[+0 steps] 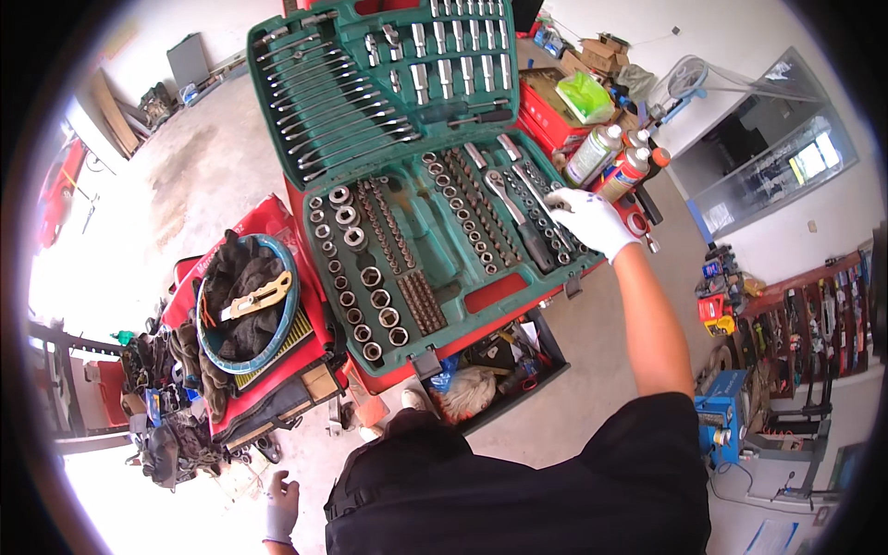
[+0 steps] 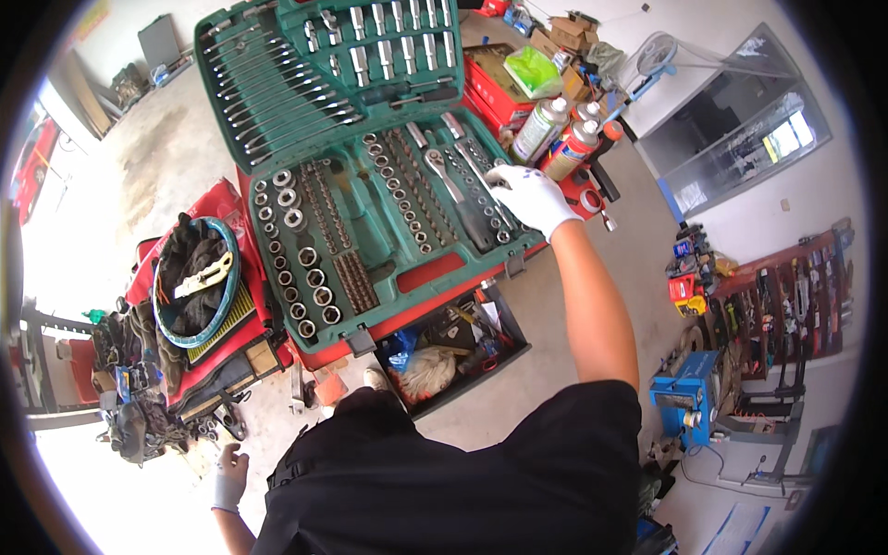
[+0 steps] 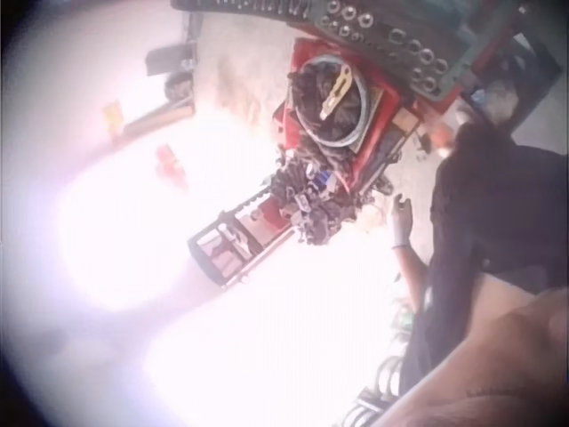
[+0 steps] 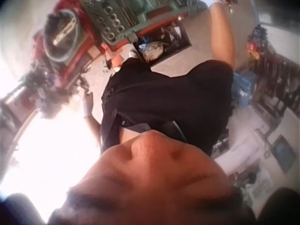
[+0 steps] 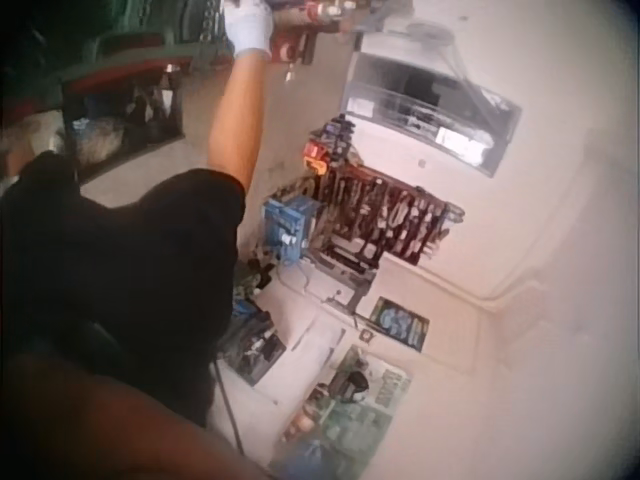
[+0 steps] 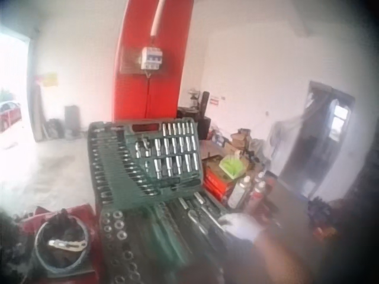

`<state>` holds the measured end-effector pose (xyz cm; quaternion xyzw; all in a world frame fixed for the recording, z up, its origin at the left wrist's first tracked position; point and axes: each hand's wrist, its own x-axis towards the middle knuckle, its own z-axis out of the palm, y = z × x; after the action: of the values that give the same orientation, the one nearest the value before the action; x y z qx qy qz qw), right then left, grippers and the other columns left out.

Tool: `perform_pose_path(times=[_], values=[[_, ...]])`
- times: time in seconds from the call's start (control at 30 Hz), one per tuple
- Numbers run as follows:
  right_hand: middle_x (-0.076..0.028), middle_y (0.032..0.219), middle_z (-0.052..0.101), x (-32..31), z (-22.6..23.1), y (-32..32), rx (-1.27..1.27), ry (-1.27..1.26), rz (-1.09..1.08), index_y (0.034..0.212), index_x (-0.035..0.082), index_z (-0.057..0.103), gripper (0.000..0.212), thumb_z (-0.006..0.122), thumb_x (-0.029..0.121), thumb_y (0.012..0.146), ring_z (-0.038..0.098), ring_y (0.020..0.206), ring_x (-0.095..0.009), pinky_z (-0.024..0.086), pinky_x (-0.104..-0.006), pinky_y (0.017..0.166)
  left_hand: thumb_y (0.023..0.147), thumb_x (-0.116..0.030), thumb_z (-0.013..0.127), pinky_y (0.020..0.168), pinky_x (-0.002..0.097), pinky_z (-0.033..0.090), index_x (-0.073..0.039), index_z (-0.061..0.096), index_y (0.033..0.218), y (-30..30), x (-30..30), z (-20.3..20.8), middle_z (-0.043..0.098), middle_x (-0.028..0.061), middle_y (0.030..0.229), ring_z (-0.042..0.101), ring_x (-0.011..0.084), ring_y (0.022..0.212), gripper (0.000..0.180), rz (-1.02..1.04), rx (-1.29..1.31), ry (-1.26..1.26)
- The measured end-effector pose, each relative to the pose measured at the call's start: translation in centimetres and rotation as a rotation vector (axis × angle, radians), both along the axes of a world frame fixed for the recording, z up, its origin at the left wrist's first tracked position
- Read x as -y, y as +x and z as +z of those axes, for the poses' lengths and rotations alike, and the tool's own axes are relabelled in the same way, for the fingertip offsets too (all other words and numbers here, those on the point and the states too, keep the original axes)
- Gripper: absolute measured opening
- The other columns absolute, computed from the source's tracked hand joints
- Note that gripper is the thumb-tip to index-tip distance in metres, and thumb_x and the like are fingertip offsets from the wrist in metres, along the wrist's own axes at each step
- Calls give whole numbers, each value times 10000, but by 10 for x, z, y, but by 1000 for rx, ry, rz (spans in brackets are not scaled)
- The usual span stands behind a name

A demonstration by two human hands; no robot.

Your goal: The person organizes tools in a workshop. They pick up a hammer and a socket wrench, place them in a toolbox, and then move several plastic bins on the floor.

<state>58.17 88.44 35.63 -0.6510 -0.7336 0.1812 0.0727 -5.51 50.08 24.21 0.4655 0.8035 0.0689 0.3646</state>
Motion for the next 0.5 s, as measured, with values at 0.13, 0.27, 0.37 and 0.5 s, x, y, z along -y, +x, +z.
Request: perform_pose_path(times=[0.13, 0.27, 0.37, 0.5], values=[[-119, 1196, 705, 29, 1, 1, -26, -28, -54, 1265, 163, 655, 377, 622, 346, 936, 666, 1105, -327, 508, -434, 962, 902, -240, 649, 773, 415, 520, 1, 642, 1209, -6, 9, -8, 687, 163, 873, 665, 302, 836, 391, 18, -12, -69], [-95, 1144, 697, 21, -12, 12, 103, 127, 93, 1253, 233, 661, 353, 630, 391, 939, 665, 1077, -308, 512, -440, 933, 926, -211, 628, 762, 377, 513, 25, 602, 1240, -14, -25, -20, 657, 149, 890, 629, 254, 798, 394, -205, 25, -14], [-92, 1120, 704, 21, -7, 2, 41, 103, 17, 1231, 218, 664, 324, 637, 360, 941, 672, 1060, -291, 519, -428, 916, 930, -218, 627, 762, 384, 519, 21, 610, 1239, 4, -60, -1, 677, 161, 934, 642, 268, 816, 391, -203, 58, 42], [-101, 1110, 657, 34, -7, 21, 93, 179, 159, 1187, 221, 671, 246, 568, 309, 982, 674, 1030, -310, 533, -445, 887, 939, -228, 601, 806, 391, 535, 15, 613, 1250, 9, -75, 9, 706, 192, 979, 687, 301, 879, 395, -266, 11, 45]])
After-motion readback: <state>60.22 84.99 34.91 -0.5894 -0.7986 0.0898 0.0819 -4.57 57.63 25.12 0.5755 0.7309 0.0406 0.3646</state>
